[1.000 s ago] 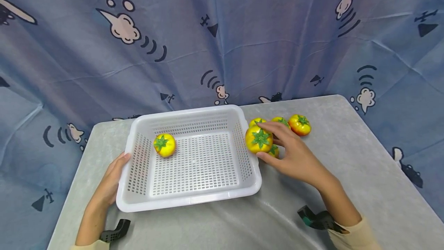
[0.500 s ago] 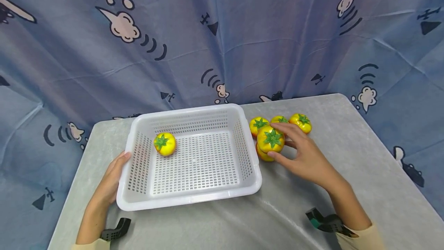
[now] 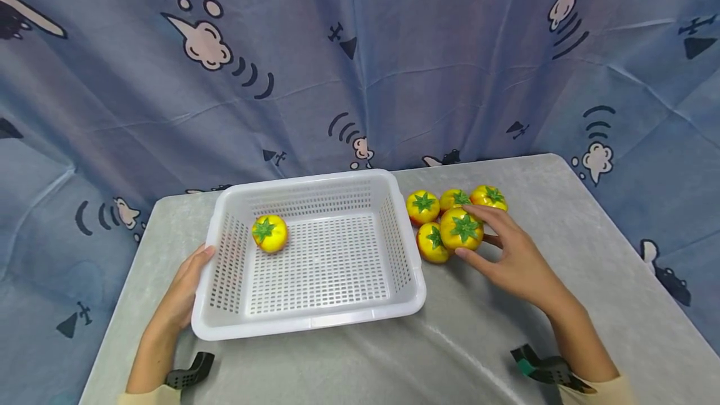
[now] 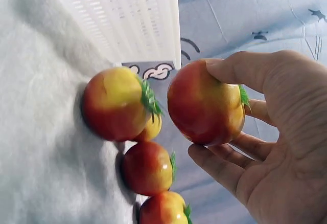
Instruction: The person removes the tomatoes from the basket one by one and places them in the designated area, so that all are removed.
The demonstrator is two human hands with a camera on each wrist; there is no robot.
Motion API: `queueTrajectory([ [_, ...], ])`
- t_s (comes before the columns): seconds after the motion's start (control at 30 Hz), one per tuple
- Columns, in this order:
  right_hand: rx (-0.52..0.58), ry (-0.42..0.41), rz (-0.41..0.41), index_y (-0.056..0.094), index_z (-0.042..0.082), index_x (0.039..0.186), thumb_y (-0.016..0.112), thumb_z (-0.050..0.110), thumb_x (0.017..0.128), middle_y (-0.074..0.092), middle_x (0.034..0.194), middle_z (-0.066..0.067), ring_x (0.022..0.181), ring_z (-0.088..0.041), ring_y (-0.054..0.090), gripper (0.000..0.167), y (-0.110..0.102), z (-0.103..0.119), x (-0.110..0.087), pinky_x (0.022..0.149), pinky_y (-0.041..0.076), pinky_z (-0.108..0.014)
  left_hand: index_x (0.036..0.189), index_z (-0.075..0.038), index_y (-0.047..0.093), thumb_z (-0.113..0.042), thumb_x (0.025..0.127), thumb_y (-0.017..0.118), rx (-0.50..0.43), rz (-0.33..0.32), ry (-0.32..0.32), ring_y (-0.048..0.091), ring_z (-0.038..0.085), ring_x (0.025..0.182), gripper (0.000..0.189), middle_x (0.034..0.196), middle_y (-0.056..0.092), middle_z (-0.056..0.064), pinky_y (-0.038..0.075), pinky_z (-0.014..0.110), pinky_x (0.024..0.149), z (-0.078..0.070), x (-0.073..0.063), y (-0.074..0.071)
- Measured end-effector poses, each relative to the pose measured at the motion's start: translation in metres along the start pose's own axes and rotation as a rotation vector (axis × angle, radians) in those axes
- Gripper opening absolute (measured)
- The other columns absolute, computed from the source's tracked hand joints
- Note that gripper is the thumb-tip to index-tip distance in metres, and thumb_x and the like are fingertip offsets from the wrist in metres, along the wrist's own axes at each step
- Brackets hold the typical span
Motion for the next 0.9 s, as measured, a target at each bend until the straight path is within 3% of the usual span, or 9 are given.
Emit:
queueTrajectory([
  [0.4,0.004,0.009,-0.024,0.05,0.011,0.156,0.084,0.013,0.092,0.05,0.155,-0.019,0.136,-0.043,0.053,0.073,-0.002,-0.024,-0.001,0.094,0.056,-0.063,0.172,-0.014,0.008,-0.051,0.115,0.025,0.018,-0.013,-0.015,0.059,0.032,0.132,0.069,0.165,0.029,0.037,0.062,0.043,0.095,0.0,0.0,0.0],
  [0.57,0.01,0.005,-0.028,0.049,0.01,0.157,0.084,0.012,0.092,0.049,0.157,-0.018,0.136,-0.039,0.052,0.073,-0.003,-0.032,-0.001,0.094,0.057,-0.058,0.172,-0.014,0.007,-0.05,0.115,0.025,0.004,-0.003,-0.012,0.063,0.023,0.126,0.069,0.164,0.03,0.038,0.061,0.041,0.094,0.001,0.0,0.0],
  [0.67,0.013,0.008,-0.027,0.049,0.012,0.157,0.084,0.012,0.092,0.05,0.157,-0.018,0.136,-0.038,0.052,0.074,-0.003,-0.039,0.0,0.095,0.062,-0.029,0.171,-0.012,0.007,-0.049,0.116,0.025,-0.001,0.004,-0.006,0.066,0.012,0.119,0.069,0.162,0.031,0.039,0.061,0.039,0.092,0.001,0.0,0.0],
  [0.77,0.019,0.015,-0.02,0.049,0.012,0.157,0.084,0.014,0.092,0.049,0.158,-0.019,0.136,-0.039,0.052,0.074,-0.002,-0.045,0.001,0.091,0.047,-0.002,0.171,-0.011,0.007,-0.049,0.116,0.024,0.001,0.006,-0.003,0.066,0.01,0.118,0.069,0.162,0.03,0.04,0.062,0.039,0.092,0.001,-0.001,0.0],
  [0.8,0.022,0.016,-0.017,0.049,0.012,0.157,0.084,0.014,0.093,0.049,0.159,-0.019,0.136,-0.039,0.052,0.073,-0.002,-0.047,0.001,0.09,0.04,0.003,0.171,-0.011,0.006,-0.049,0.116,0.024,0.005,0.005,-0.003,0.066,0.011,0.119,0.07,0.162,0.03,0.039,0.062,0.039,0.092,0.001,0.0,0.0],
  [0.9,0.026,0.015,-0.006,0.049,0.009,0.157,0.083,0.014,0.093,0.048,0.16,-0.02,0.136,-0.04,0.052,0.073,0.001,-0.052,0.002,0.09,0.038,0.004,0.171,-0.012,0.006,-0.049,0.115,0.025,0.011,0.003,-0.004,0.064,0.018,0.124,0.07,0.163,0.029,0.039,0.062,0.04,0.093,0.0,0.0,0.0],
])
Point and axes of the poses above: each hand's wrist, its own x-axis towards the middle knuckle, its own y-axis out of the palm, z = x × y, the point moved 6 cm from there along x, towards the middle knuckle
